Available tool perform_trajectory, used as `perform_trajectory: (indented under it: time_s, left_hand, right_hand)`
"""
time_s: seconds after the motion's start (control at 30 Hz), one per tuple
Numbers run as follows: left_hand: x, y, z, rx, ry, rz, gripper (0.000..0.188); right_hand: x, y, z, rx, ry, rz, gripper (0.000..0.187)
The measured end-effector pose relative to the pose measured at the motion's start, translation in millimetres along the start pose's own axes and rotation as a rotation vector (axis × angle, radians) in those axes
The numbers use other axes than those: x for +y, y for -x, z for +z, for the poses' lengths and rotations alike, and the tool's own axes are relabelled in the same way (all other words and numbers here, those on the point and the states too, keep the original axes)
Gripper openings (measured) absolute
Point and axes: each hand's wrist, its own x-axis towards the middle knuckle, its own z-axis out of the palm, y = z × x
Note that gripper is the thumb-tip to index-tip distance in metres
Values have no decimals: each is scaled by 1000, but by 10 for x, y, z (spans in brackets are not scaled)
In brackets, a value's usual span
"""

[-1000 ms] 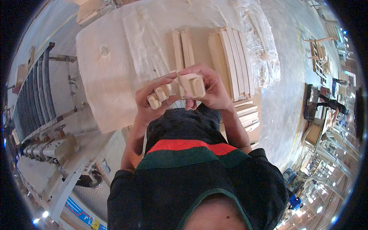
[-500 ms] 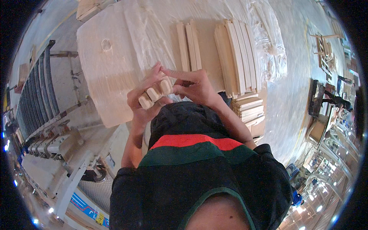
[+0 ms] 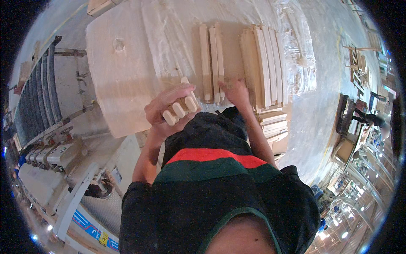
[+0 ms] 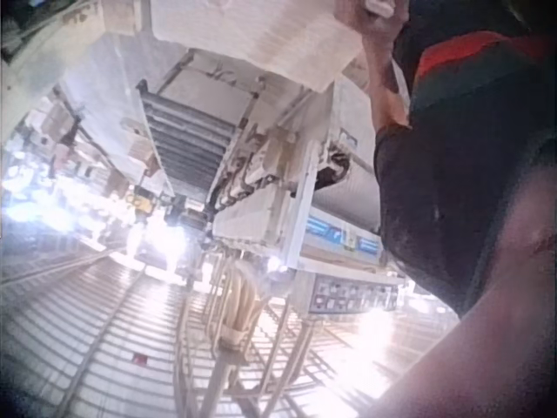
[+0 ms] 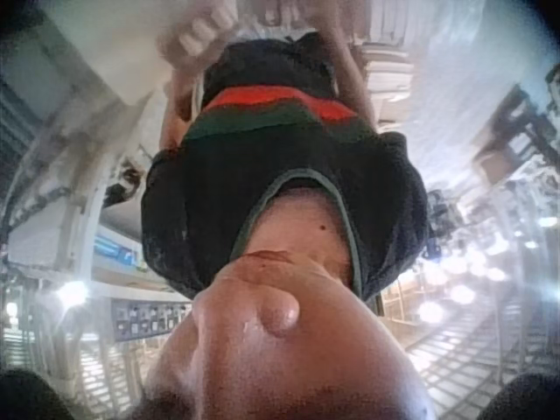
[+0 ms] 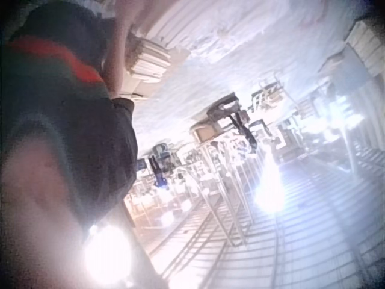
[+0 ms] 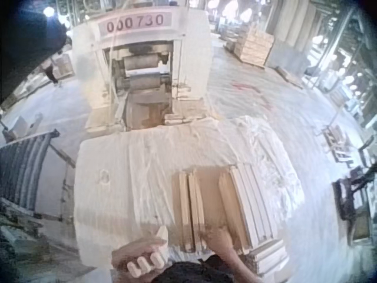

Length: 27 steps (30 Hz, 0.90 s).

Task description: The person repeatedly picks up small wooden pieces from a pile, inspects them, and places them into a neat stack on a covered work surface. The person handles the pieces one at a time or in small groups, aligning them before stacking.

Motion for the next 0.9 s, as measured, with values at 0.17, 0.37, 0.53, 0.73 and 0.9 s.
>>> perform_trajectory:
  time_s: [0.17,0.37,0.53,0.73,0.9]
  left_hand:
    - [40,-33,-14,-56,-162,15,46]
    - [59,-34,-69,-83,-62,-111,44]
    - [105,-45,-113,-89,-10,-141,42]
    - [56,10,-86,-9,160,-202,44]
    - [91,-87,-62,-139,70,-223,45]
  right_hand:
    - [-32,36,460,-9,-47,131,60]
    - [215,-60,519,-51,-383,118,54]
    - [-188,-25,-360,-253,-967,310,55]
    - [-679,151,-1279,-462,-1446,130,30]
    - [-887,279,-1377,-614,-1454,-170,54]
